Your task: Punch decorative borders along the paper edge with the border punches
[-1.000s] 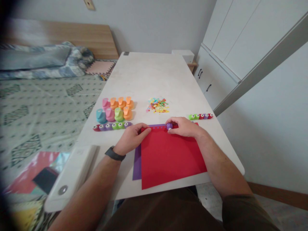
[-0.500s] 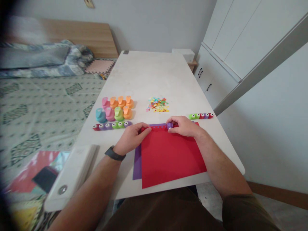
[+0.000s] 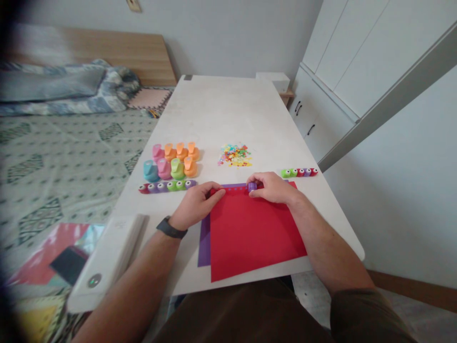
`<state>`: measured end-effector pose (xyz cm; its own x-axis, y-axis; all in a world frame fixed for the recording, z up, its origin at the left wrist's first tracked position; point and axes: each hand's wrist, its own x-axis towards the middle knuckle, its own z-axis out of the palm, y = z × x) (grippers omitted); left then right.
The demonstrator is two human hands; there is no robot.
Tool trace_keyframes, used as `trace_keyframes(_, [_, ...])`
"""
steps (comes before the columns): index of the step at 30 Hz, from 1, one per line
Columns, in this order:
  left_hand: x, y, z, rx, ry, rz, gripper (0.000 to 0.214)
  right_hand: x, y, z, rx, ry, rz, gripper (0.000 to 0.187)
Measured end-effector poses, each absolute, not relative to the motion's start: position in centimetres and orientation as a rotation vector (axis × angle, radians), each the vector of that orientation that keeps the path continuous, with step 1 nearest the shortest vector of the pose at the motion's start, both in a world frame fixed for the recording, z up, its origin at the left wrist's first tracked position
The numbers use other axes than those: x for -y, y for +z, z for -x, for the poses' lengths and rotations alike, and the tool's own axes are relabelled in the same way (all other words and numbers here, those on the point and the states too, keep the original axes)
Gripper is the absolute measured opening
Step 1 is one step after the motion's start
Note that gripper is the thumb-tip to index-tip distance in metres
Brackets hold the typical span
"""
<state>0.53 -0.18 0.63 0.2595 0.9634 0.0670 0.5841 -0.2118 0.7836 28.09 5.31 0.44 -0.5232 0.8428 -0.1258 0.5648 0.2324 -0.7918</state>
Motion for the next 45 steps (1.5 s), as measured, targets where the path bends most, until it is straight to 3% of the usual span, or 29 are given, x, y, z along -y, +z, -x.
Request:
trace_keyframes(23, [0.2,0.5,-0.5,-1.393,0.756,-1.878,0.034,-5.5,0.6,-27.8,2.265,1.106,1.337,0.024])
trace_keyframes(33, [0.2,0.4,-0.6,-1.391,0.756,-1.871,0.034,-5.4,0.2,-28.6,2.230,1.130,1.260,0.031])
trace_keyframes(45, [0.2,0.4,-0.5,-1.397,0.733,-1.863,0.034,-5.7,-0.4,-28.5,1.588,1.298,1.209,0.041])
